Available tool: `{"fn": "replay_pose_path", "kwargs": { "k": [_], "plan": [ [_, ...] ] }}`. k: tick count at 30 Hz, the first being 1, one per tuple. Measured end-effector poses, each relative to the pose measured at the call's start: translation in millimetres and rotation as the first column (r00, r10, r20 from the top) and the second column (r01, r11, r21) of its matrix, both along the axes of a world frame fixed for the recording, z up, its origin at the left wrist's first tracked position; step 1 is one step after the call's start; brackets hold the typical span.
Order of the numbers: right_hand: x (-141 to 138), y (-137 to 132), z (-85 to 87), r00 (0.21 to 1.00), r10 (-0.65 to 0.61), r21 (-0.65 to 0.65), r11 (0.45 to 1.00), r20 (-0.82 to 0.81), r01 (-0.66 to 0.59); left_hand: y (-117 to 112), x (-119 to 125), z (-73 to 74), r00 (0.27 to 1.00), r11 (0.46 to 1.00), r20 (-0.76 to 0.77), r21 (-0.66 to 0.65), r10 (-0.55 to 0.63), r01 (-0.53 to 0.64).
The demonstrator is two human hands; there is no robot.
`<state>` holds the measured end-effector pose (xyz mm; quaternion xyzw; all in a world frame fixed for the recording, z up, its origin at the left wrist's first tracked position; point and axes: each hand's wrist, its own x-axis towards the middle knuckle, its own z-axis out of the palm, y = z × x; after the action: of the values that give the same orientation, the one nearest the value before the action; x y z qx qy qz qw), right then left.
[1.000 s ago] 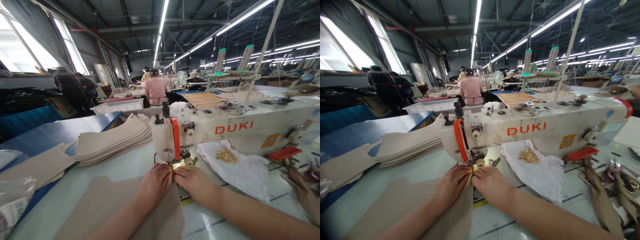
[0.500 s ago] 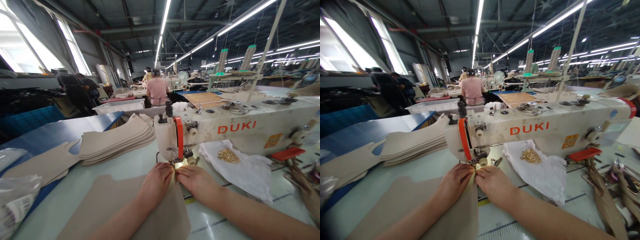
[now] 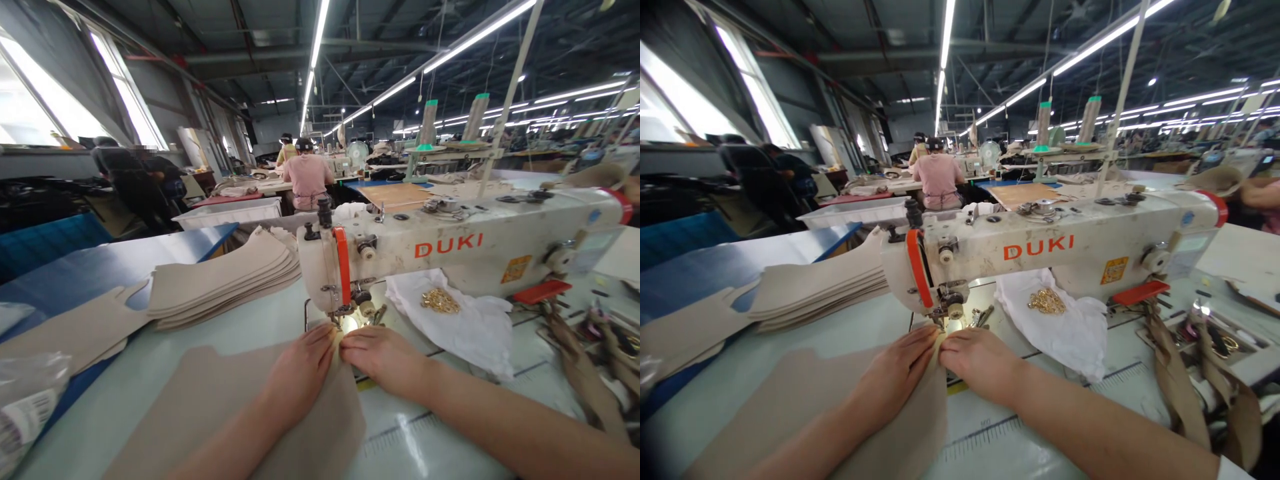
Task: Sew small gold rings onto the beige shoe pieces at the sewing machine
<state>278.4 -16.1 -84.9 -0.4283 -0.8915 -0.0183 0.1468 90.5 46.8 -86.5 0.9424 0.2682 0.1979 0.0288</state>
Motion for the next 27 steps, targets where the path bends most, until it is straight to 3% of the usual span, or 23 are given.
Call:
{"fn": "replay_pose_path", "kwargs": {
  "k": [9,27],
  "plan": [
    [0.0,3.2,1.2,0.999,0.012,0.022,1.0,0.04,-0.013,8.6,-0.5,-1.4,0.996,0.995,0.045,0.067,-0.081,0.078],
    [-1.0,6.7,-0.9,0.999,0.006,0.034,0.999,0.049,-0.007,14.4,0.5,-4.7,0.997,0.997,0.058,0.061,-0.057,0.054]
  ]
}}
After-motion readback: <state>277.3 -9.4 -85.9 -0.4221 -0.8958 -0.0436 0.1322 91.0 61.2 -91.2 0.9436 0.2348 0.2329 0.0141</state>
